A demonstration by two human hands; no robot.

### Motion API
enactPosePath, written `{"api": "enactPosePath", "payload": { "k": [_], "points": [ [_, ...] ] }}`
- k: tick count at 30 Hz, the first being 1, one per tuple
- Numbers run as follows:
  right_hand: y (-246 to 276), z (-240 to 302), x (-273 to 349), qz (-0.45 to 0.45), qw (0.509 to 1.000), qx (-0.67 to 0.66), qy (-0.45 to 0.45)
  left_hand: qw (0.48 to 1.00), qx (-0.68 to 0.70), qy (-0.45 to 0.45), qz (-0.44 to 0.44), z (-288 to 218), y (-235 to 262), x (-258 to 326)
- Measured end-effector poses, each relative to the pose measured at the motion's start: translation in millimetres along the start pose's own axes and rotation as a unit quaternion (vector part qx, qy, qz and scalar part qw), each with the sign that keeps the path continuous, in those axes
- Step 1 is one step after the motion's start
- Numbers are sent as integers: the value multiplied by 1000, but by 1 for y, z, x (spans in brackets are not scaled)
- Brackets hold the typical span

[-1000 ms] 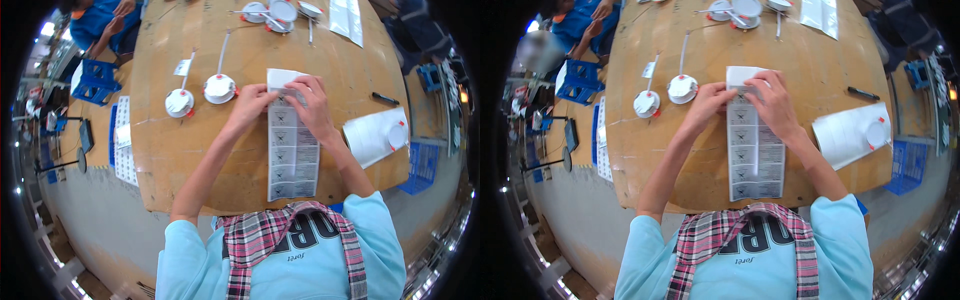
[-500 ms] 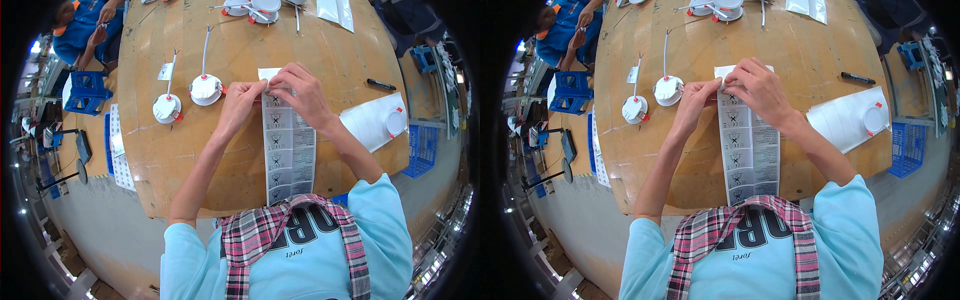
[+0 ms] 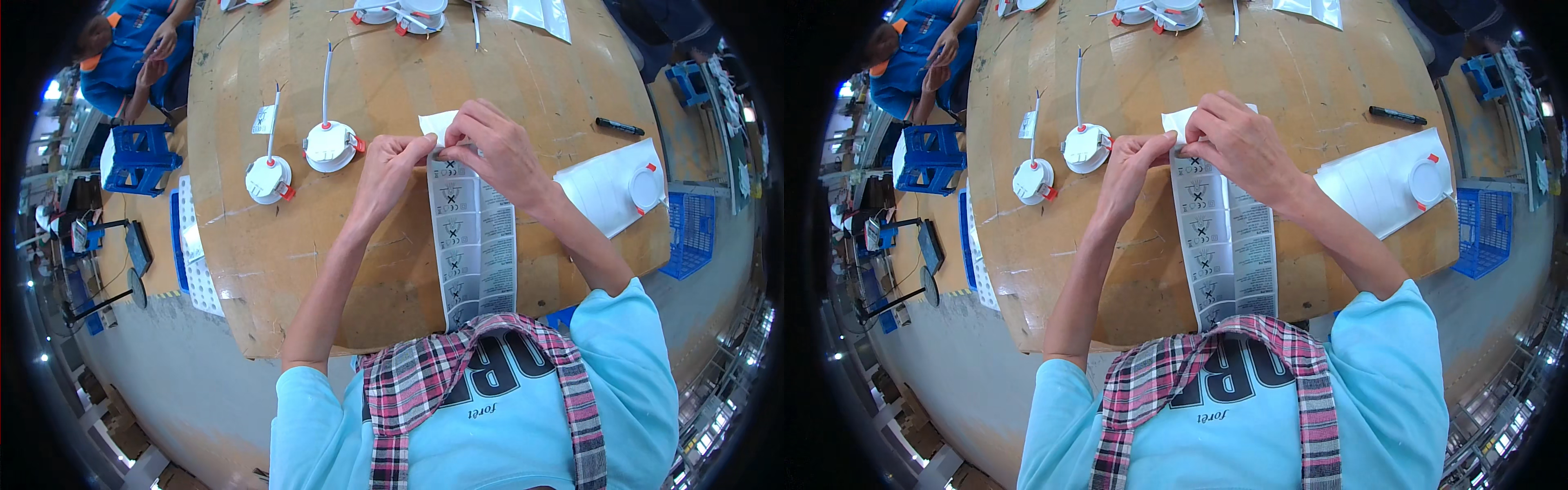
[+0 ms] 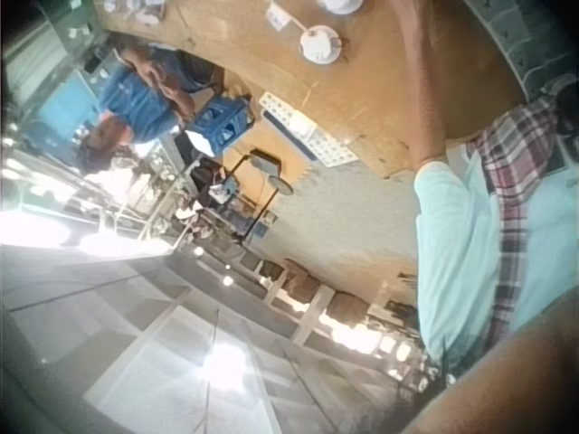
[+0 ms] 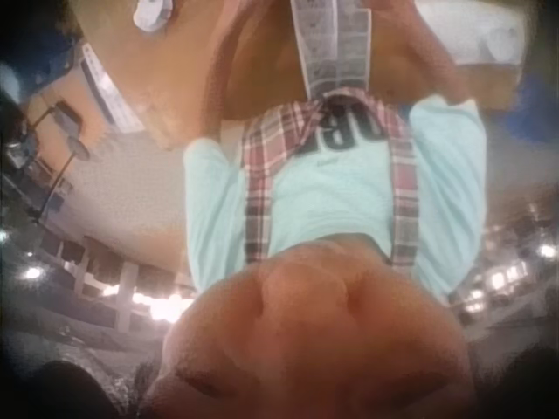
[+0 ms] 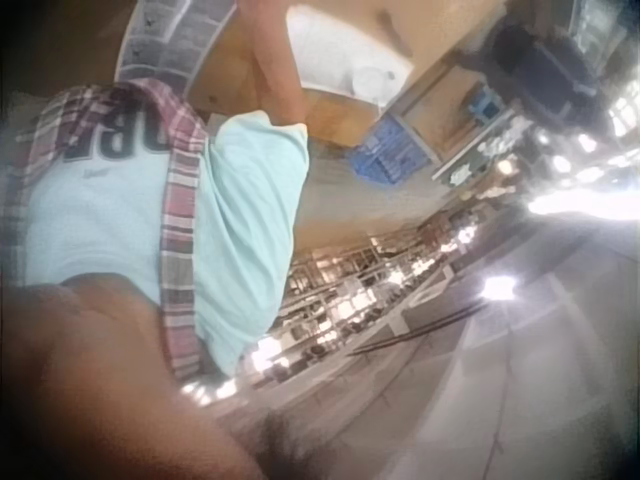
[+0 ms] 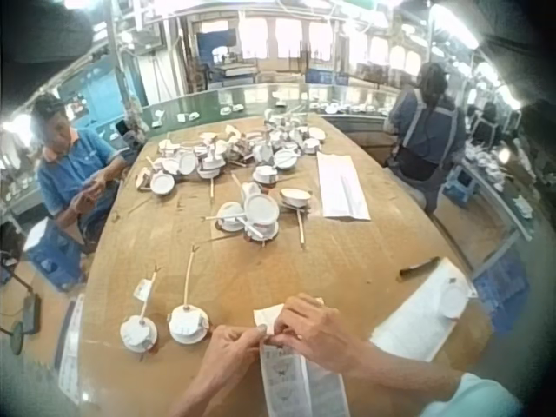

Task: Peeling labels from a sheet and applying them to the back of circular LED lighting components.

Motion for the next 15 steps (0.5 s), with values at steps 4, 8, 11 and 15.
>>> {"api": "enactPosePath", "payload": {
  "k": [4,8,11,15],
  "points": [
    [2,5,0,-4,999,14,37,999,26,15,13,0,-3,0],
    [3,5,3,-14,998,5,54,997,67,33,7,4,0,0],
    [2,6,5,-25,997,-11,66,997,60,50,2,12,2,-2],
    [5,13,6,-61,994,16,87,994,92,53,11,19,0,-4]
  ]
}}
Point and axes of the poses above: each hand's wrist, its own x-axis away from the middle knuckle, its own y-axis out of the back of the hand, z = x × y, the point moved 8 cm from there along -x, towards the middle knuckle, and after that the axes turned 9 degrees about -z, right-handed, at the moved point
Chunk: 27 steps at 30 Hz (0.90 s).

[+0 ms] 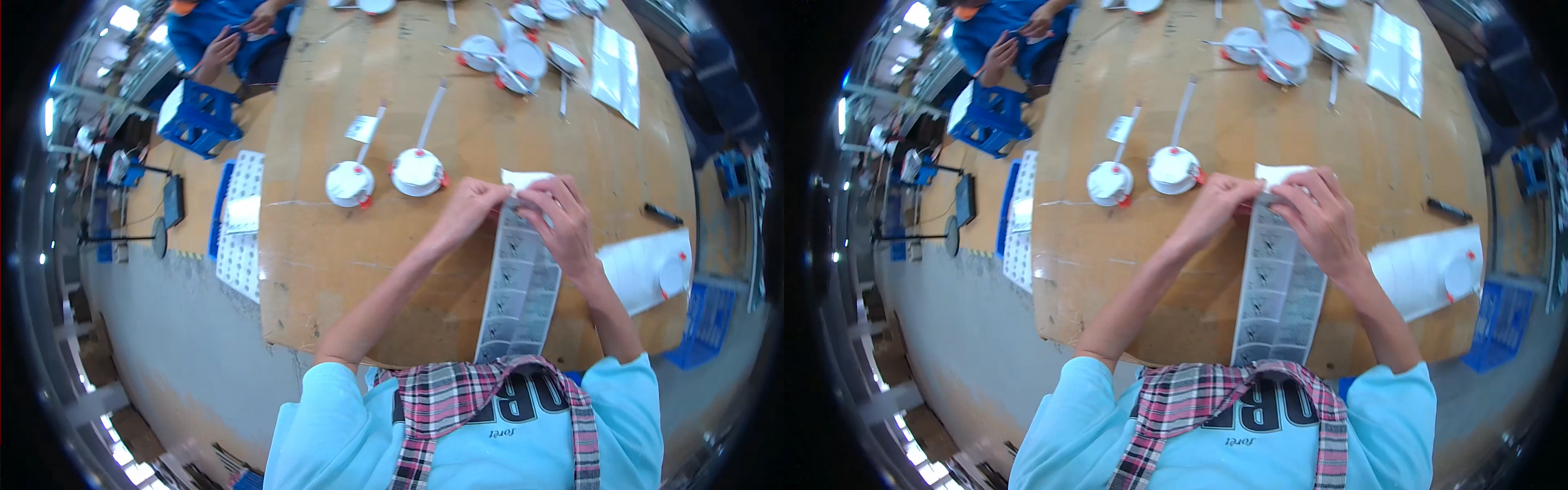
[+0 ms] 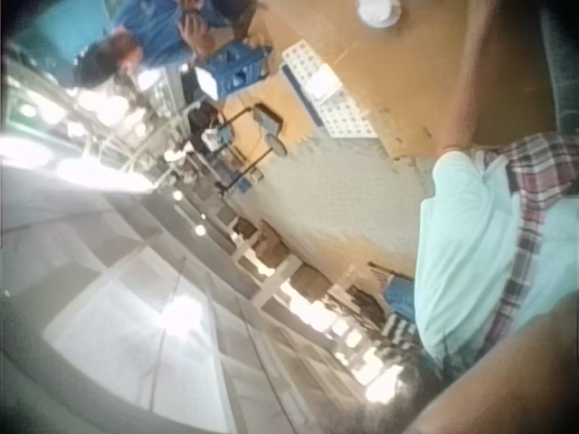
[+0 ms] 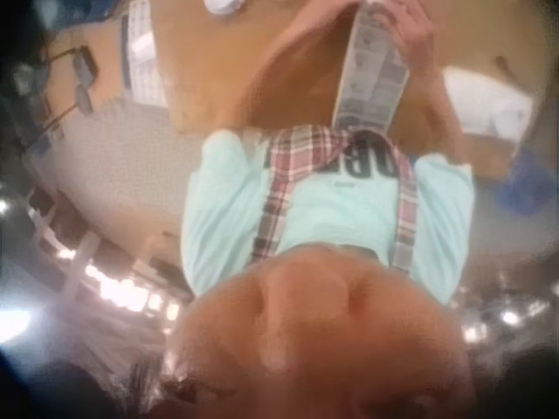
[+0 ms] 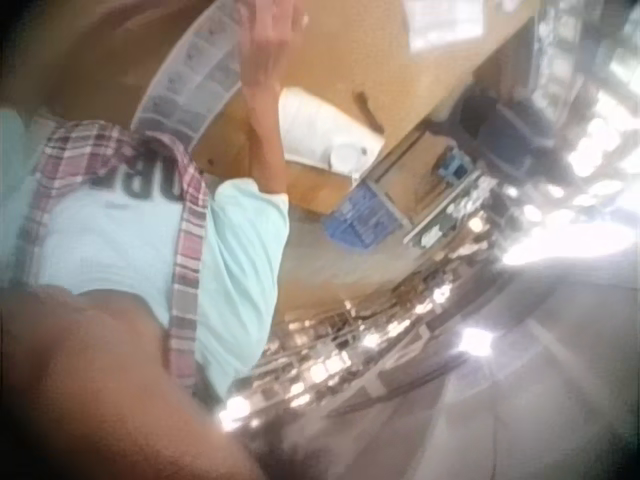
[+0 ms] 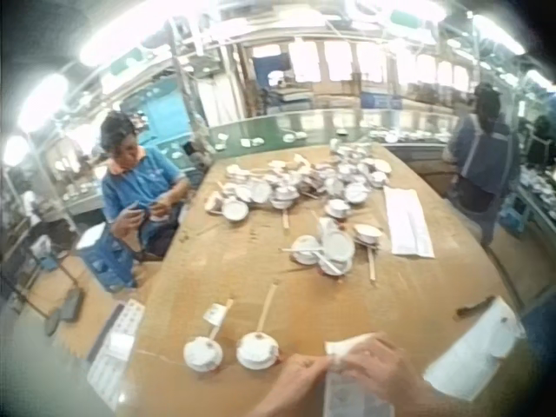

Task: Peeling labels from a sheet and applying them to the back of circular LED lighting components.

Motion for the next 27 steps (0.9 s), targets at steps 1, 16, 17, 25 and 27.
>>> {"api": "enactPosePath", "payload": {
  "k": [1,16,17,25,27],
  "points": [
    [1,1,1,-8,1000,10,1,1000,5,6,6,3,-1,-1],
    [75,26,24,-108,986,-126,-4,806,-458,-266,-266,-34,2,11],
    [90,20,25,-144,975,-163,-51,808,-462,-262,-257,-31,0,9],
    [149,0,6,-238,938,-208,-144,786,-531,-197,-247,-34,-11,5],
    [130,0,4,-226,932,-233,-159,797,-523,-193,-232,-42,-18,16]
  ]
}}
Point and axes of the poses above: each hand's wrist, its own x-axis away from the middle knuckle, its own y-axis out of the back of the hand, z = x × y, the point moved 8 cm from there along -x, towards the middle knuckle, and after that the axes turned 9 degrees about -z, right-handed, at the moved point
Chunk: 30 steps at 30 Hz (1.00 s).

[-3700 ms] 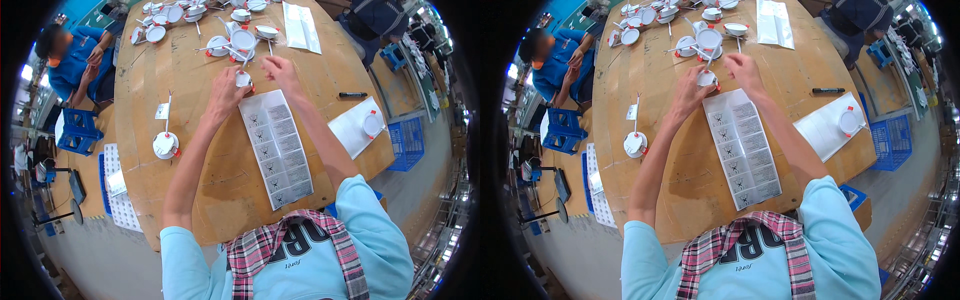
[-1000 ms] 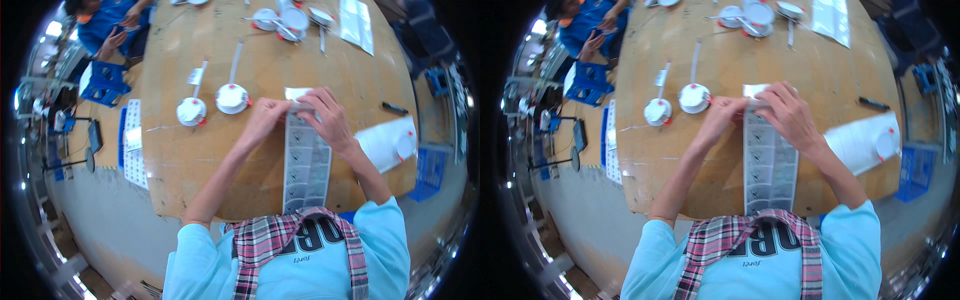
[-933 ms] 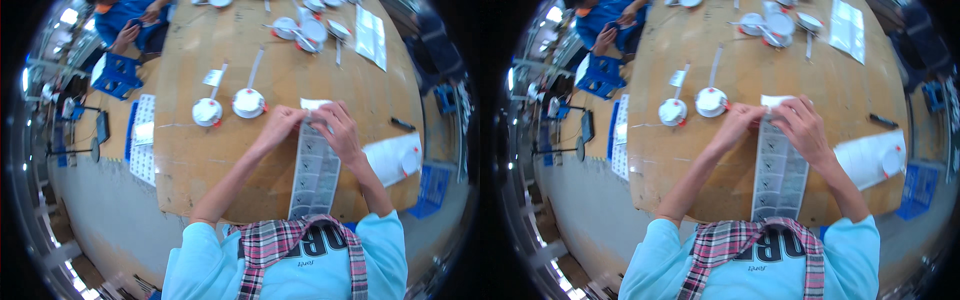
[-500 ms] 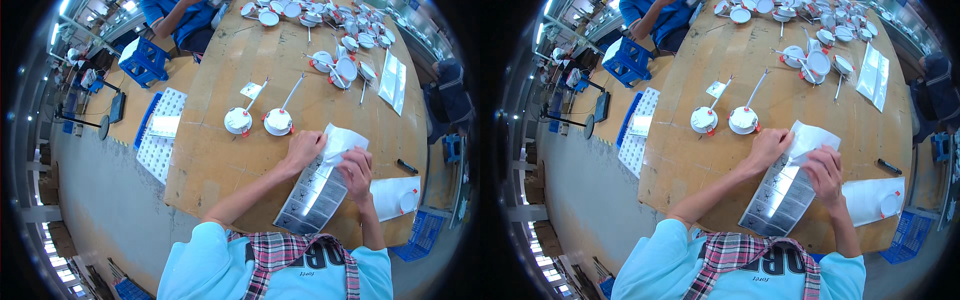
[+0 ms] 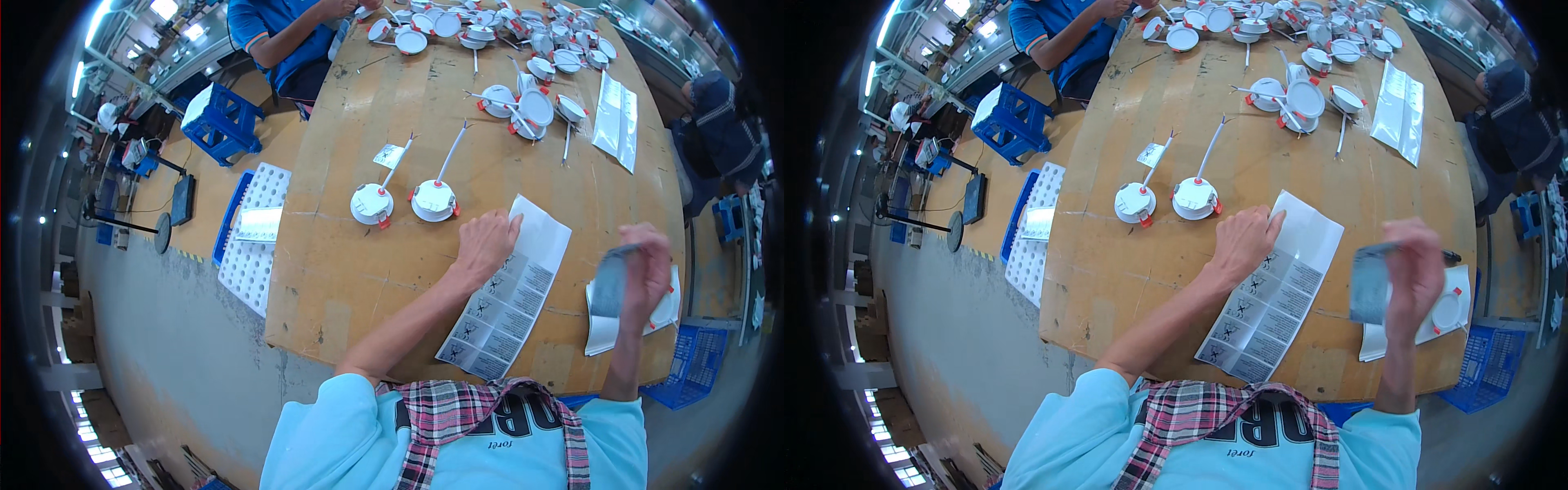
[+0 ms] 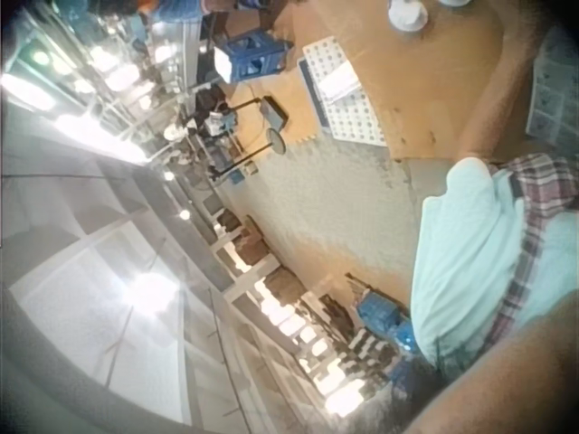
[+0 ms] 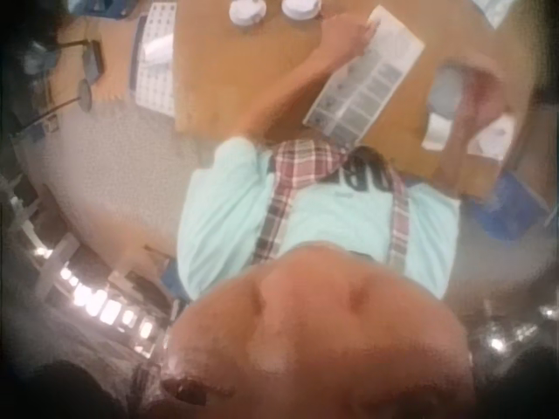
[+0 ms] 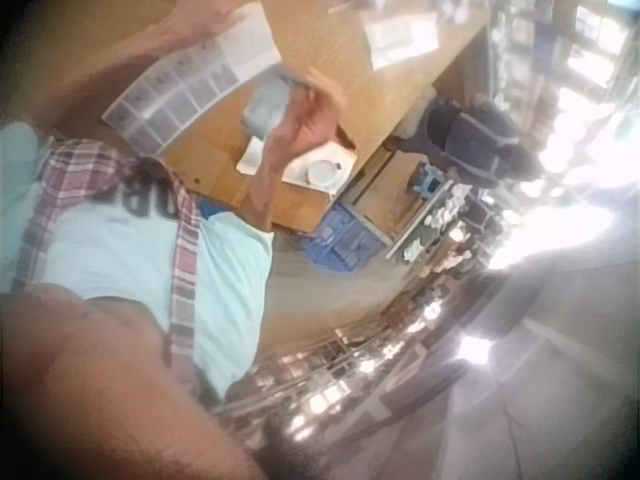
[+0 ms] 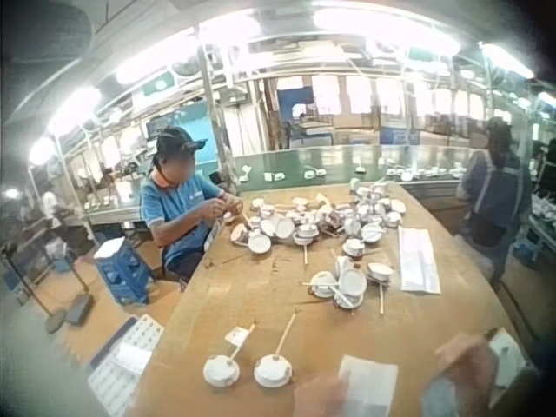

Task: Peeling labels from a sheet and applying them to the back of circular LED lighting components.

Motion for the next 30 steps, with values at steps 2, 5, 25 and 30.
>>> {"api": "enactPosePath", "payload": {
  "k": [2,5,25,30],
  "points": [
    [-25,-12,4,85,995,17,-46,1000,11,4,20,-7,14,11],
    [-47,-21,4,145,987,5,-71,993,87,-51,-67,-4,58,22],
    [-160,-15,34,419,906,62,4,920,390,40,-24,41,99,66],
    [-172,-14,42,438,896,75,24,847,504,156,66,39,76,62]
  ]
}}
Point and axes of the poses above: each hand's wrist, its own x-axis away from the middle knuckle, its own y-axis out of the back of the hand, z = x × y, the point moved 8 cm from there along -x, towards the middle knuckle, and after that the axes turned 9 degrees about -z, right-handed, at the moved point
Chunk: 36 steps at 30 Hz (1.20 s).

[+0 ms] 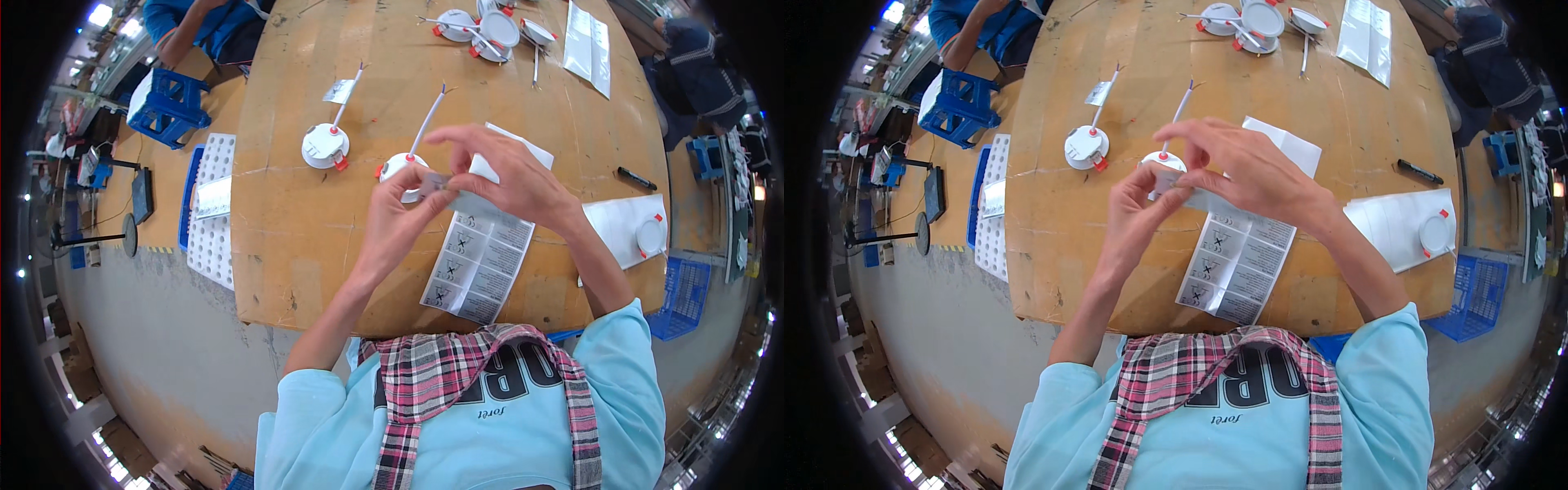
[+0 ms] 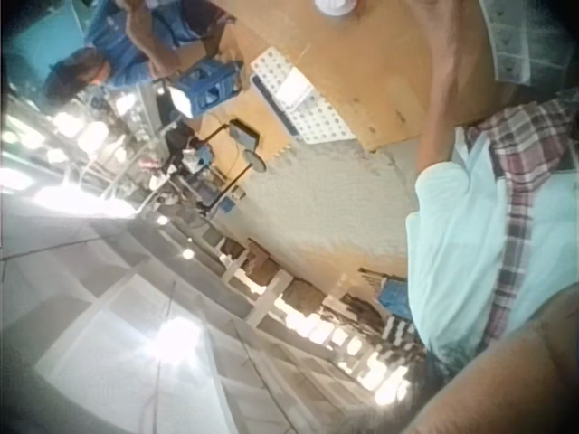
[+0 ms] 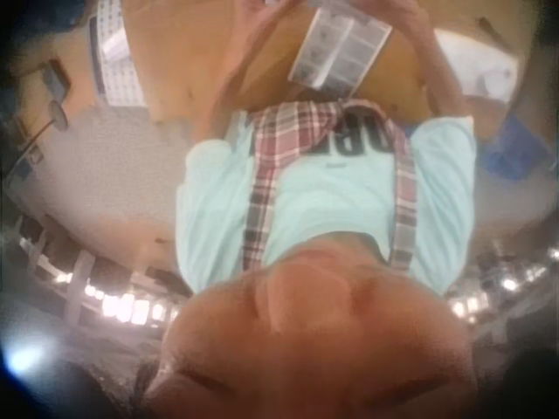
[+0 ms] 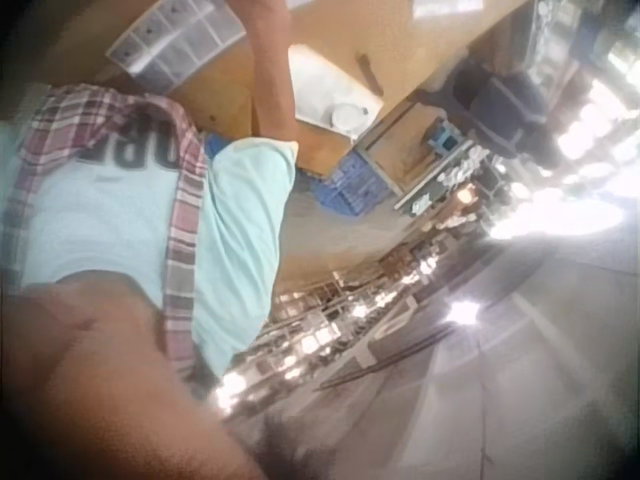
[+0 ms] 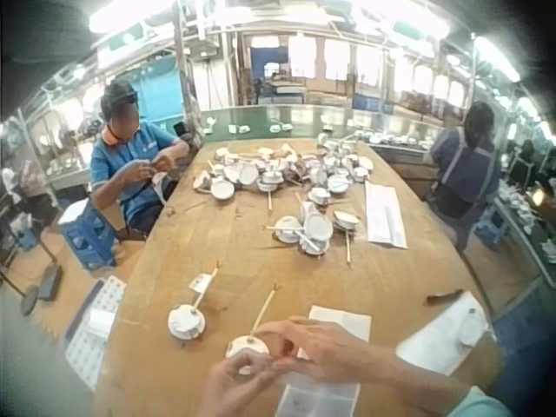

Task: Peeling labels from a sheet and applying them to the back of circular LED lighting components.

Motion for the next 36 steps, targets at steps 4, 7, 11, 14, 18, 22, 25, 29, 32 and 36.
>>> {"api": "enactPosePath", "payload": {
  "k": [4,7,11,14,18,22,25,29,32,36],
  "points": [
    [19,-25,7,-129,980,-120,-92,999,36,-7,-34,-1,14,-12],
    [11,-40,19,-94,974,-146,-143,998,56,14,-25,-2,21,-19],
    [-3,-65,31,-75,940,-200,-265,999,39,7,8,-7,17,-32],
    [1,-75,29,-116,927,-211,-286,997,10,-63,-45,-11,28,-39],
    [22,-81,25,-176,929,-191,-262,966,-156,-167,-120,-6,49,-37],
    [23,-87,24,-180,919,-217,-276,900,-380,-212,-28,19,27,-25],
    [14,-90,21,-169,914,-215,-299,895,-392,-195,-85,25,23,-14],
    [8,-84,17,-147,925,-201,-288,907,-357,-190,-120,12,25,-6],
    [5,-80,12,-141,925,-208,-286,943,-246,-181,-136,-7,39,-4],
    [-3,-69,6,-110,936,-180,-283,985,-78,-102,-117,-12,45,-18]
  ]
}}
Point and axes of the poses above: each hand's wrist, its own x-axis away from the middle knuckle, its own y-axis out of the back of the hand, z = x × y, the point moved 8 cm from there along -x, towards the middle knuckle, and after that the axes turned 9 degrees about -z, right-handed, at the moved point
